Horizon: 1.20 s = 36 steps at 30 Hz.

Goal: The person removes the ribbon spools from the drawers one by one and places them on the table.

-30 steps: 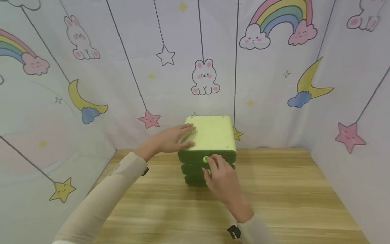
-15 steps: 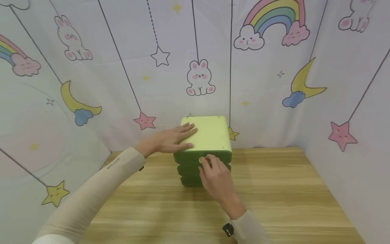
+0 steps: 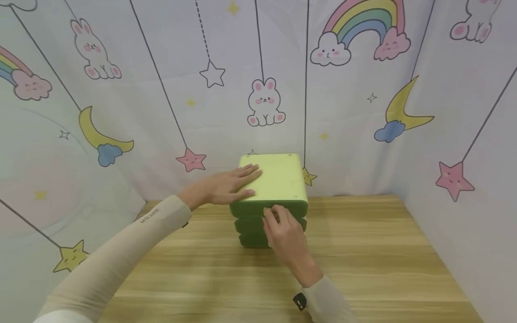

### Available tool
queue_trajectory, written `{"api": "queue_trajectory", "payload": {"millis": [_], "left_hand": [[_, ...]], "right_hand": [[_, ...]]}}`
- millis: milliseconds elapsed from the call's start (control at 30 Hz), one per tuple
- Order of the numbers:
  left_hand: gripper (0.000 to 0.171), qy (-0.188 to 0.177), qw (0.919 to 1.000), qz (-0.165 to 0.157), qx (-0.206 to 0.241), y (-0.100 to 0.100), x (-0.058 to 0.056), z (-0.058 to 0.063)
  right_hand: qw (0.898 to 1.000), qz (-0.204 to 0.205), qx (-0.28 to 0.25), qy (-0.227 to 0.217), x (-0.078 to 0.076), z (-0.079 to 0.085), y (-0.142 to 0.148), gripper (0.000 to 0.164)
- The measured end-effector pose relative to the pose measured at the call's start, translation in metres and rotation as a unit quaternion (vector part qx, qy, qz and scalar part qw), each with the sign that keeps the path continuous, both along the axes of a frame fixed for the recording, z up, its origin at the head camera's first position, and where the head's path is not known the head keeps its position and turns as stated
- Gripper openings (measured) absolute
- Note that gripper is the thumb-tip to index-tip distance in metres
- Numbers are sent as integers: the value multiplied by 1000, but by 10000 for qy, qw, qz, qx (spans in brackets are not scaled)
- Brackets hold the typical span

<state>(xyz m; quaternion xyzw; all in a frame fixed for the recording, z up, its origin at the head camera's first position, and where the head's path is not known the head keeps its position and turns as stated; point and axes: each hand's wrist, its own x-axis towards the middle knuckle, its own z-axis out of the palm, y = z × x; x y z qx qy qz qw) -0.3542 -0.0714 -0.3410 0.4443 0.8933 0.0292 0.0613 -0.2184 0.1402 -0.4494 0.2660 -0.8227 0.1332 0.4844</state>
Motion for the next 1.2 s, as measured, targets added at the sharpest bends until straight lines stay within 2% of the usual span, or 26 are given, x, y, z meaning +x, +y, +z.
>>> {"api": "queue_trajectory", "payload": {"millis": [433,733,867,1000,1200], "left_hand": [[76,80,10000,-5,46,-1,1,1],[78,14,10000,7,68,0,2,-1],[78,-46,10000,33,77,0,3,0],[77,-47,9999,35,122,1,2,0],[78,-16,9999,43,159,0,2,-1]], "right_hand": [[9994,-132,221,238,-5,1,-2,16],[9984,-61,228,510,0,2,-2,31],[9981,-36,274,556,6,2,-2,14],[9976,-150,378,565,10,3,-2,34],[9965,-37,455,704,16,5,-1,36]]}}
